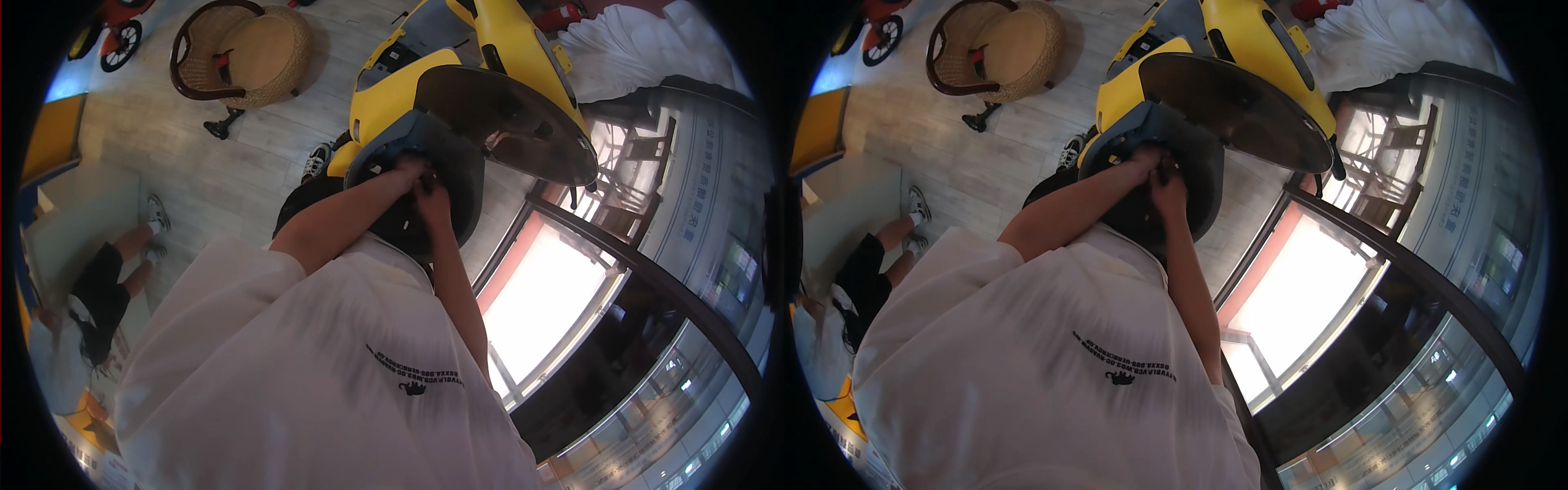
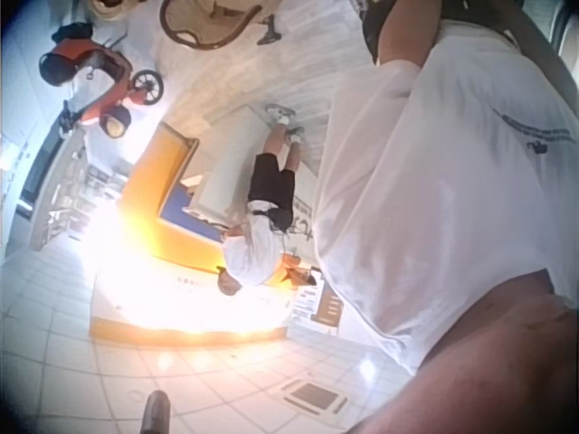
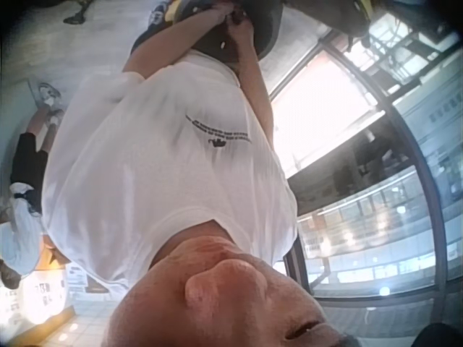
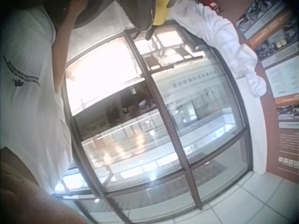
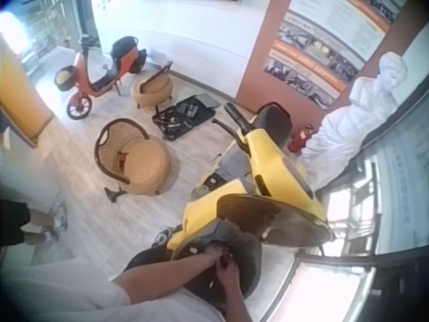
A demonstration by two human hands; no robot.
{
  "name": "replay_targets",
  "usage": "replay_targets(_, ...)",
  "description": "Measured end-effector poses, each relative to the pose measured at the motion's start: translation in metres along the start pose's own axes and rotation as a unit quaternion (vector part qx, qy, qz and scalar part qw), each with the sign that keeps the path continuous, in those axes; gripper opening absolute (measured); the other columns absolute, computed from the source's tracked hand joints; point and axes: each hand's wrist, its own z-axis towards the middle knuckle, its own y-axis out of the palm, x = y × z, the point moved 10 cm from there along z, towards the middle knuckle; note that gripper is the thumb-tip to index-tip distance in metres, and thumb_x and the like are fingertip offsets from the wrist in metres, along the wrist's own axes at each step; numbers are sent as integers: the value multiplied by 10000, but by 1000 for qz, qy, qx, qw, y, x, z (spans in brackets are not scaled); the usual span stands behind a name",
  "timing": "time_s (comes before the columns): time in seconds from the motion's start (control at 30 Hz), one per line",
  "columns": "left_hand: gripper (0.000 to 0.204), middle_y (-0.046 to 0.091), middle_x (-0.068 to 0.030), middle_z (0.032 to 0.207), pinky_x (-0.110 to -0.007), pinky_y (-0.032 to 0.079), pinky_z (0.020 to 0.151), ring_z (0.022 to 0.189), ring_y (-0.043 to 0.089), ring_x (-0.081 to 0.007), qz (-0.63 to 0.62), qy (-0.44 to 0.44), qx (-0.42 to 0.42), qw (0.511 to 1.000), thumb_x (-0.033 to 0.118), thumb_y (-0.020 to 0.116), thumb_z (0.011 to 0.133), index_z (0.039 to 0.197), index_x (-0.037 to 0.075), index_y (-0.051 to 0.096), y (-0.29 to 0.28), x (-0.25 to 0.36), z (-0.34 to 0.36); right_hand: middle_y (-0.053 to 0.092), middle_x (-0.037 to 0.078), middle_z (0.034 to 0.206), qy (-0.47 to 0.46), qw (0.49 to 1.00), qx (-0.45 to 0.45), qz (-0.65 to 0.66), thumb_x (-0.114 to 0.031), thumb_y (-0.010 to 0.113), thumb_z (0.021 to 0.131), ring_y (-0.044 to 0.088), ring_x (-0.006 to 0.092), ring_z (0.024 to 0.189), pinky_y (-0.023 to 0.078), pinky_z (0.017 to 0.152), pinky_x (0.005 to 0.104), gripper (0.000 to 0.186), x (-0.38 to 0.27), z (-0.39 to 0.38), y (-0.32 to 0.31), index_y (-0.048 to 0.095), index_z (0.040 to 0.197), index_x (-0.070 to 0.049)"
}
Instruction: Repairing or inspecting the internal storage compartment under the seat of a yellow scooter.
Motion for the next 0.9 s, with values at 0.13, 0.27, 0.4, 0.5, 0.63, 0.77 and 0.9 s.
replay_targets(0.13,142,571,-71,670,-313,419,546,588,528,-158,-149,-22,-25,988,104,474,762,727,16,579,-1,-9,-1,602,165,817,259,922,-150,247,-248,573,730,590,321,711,462,614,396,314,20,-19,32,561,971,-48)
replay_targets(0.27,135,554,-64,645,-307,408,525,553,502,-151,-246,-82,-1,966,108,473,770,726,23,568,-1,8,-28,596,158,789,-2,986,-97,-138,-207,567,722,583,328,713,460,602,406,253,-32,2,2,578,942,-85)
replay_targets(0.4,135,578,-90,735,-327,435,561,619,552,-180,-52,-4,66,996,126,474,792,789,28,567,-22,-1,-6,588,153,832,41,979,4,-201,-193,568,711,571,320,783,455,644,408,233,-46,-2,-16,581,927,-107)
replay_targets(0.5,152,590,-118,829,-347,460,601,687,605,-211,-42,6,54,998,144,470,813,859,29,558,-15,6,-11,586,159,843,9,986,15,-169,-210,562,726,565,313,823,450,678,404,227,-49,-7,-26,583,921,-98)
replay_targets(0.63,183,571,-119,876,-354,466,599,703,606,-227,-272,-47,53,960,153,465,831,969,38,498,-7,-4,-13,584,171,828,-52,998,37,-4,-227,551,743,565,322,800,446,682,408,235,-31,-7,-14,586,903,-59)
replay_targets(0.77,243,562,-120,897,-362,474,584,705,605,-239,-311,-71,67,945,116,476,824,1049,36,431,-8,-12,-14,585,182,843,-11,998,-49,-26,-237,557,735,565,332,792,447,692,403,258,-16,2,1,595,890,-35)
replay_targets(0.9,239,561,-102,878,-359,472,579,731,598,-210,-302,-111,59,945,91,472,823,1053,41,426,-7,3,-35,587,183,826,-30,972,-160,-169,-231,556,727,571,331,771,456,690,397,226,-21,5,13,616,841,-46)
